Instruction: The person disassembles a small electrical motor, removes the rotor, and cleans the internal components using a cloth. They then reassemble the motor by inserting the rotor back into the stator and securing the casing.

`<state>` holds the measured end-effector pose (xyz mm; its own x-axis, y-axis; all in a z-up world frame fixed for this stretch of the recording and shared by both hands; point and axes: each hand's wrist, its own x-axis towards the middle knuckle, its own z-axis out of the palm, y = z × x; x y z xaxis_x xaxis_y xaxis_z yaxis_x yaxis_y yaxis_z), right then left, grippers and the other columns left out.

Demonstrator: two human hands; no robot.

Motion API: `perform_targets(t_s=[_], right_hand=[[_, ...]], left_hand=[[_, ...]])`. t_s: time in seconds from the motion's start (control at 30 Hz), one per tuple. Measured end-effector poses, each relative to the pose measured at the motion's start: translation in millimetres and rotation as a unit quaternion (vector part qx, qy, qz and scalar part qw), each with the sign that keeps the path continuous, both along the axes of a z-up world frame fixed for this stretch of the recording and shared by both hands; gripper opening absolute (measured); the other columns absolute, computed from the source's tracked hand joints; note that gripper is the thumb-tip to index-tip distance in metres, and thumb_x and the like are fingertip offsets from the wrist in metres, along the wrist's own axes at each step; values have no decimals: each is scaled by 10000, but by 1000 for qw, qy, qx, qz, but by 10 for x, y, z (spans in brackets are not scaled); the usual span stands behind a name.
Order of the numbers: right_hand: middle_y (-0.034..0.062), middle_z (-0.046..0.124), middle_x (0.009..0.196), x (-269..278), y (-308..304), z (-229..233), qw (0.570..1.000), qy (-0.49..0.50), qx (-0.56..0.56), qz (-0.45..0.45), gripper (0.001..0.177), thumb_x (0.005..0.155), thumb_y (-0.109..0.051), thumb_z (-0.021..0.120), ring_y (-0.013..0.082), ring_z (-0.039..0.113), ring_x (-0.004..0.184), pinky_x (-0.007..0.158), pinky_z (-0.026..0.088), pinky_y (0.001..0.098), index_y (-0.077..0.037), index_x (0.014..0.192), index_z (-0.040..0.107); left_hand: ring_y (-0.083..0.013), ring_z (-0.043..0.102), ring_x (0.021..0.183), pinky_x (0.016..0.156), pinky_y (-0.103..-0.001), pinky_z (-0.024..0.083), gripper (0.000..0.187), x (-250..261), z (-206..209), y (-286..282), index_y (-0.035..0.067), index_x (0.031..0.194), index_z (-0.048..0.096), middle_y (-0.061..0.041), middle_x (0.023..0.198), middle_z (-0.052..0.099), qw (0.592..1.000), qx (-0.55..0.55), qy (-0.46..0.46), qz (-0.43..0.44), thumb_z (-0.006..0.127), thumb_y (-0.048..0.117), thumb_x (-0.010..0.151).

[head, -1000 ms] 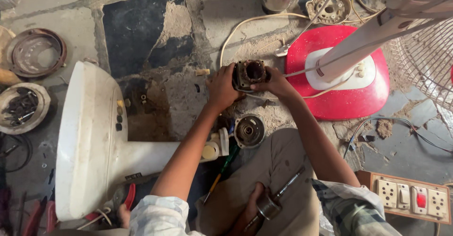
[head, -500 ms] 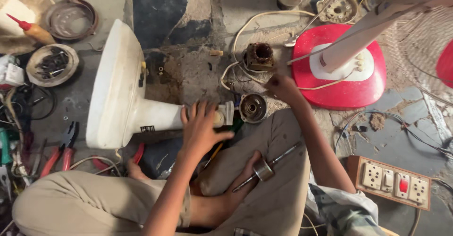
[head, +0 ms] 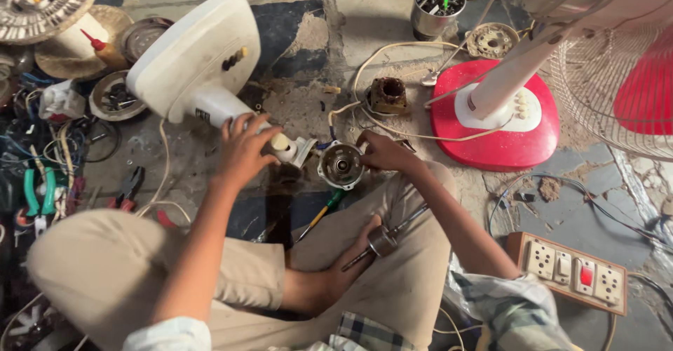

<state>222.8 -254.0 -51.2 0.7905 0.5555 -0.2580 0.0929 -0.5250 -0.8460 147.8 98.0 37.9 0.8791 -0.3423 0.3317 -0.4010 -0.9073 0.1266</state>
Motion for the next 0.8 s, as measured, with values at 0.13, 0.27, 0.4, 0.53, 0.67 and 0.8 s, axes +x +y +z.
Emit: perform_targets(t_s=[0.13, 0.27, 0.4, 0.53, 0.67, 0.8], right_hand=[[108, 701, 653, -2, 257, 334, 995, -23, -87, 46, 329, 950, -306, 614, 174, 681, 505, 498, 549, 327, -5, 1067, 676], [105, 696, 630, -47, 352, 264, 991, 49, -115, 53, 328, 950, -277, 607, 168, 665, 497, 475, 535, 320, 27, 941, 730], [92, 661, 628, -339, 446, -30, 993, 113, -17, 16, 284, 912, -216, 647, 152, 615, 487, 440, 490, 323, 45, 954, 749], [104, 621, 633, -699, 497, -78, 976, 184, 22, -114, 286, 929, -191, 594, 161, 571, 447, 404, 454, 328, 46, 1026, 722], [123, 712, 736, -959, 538, 280, 966, 195, 13, -168, 300, 956, -207, 593, 191, 677, 552, 491, 535, 333, 1, 1159, 668], [108, 778, 997, -1358, 376, 742, 999, -26, -4, -43, 565, 882, -133, 630, 246, 751, 940, 773, 585, 374, -48, 1411, 453]], left_hand=[[-330, 531, 1158, 999, -482, 444, 553, -444, -405, -233, 39, 1263, 586, -168, 1242, 577, 916, -298, -56, 263, 846, 288, 843], [-235, 575, 1057, 942, -403, 462, 635, -784, -1119, -752, -5, 1296, 596, -141, 1201, 624, 590, -702, 226, 329, 679, 526, 959], [-258, 540, 1350, 1145, -501, 421, 780, -872, -1267, -1087, 139, 1483, 464, -94, 1464, 560, 348, -851, 379, 107, 586, 627, 886], [-287, 474, 1423, 1137, -620, 326, 832, -942, -1202, -1126, 202, 1506, 467, -75, 1534, 521, 202, -908, 365, -44, 390, 770, 902], [-327, 469, 1423, 1154, -693, 267, 684, -838, -1326, -1193, 220, 1463, 519, -76, 1517, 528, 122, -910, 395, -40, 401, 673, 965], [-326, 548, 1318, 1067, -649, 366, 551, -624, -1493, -1428, 216, 1329, 615, -61, 1392, 619, 28, -918, 396, 19, 416, 569, 955]])
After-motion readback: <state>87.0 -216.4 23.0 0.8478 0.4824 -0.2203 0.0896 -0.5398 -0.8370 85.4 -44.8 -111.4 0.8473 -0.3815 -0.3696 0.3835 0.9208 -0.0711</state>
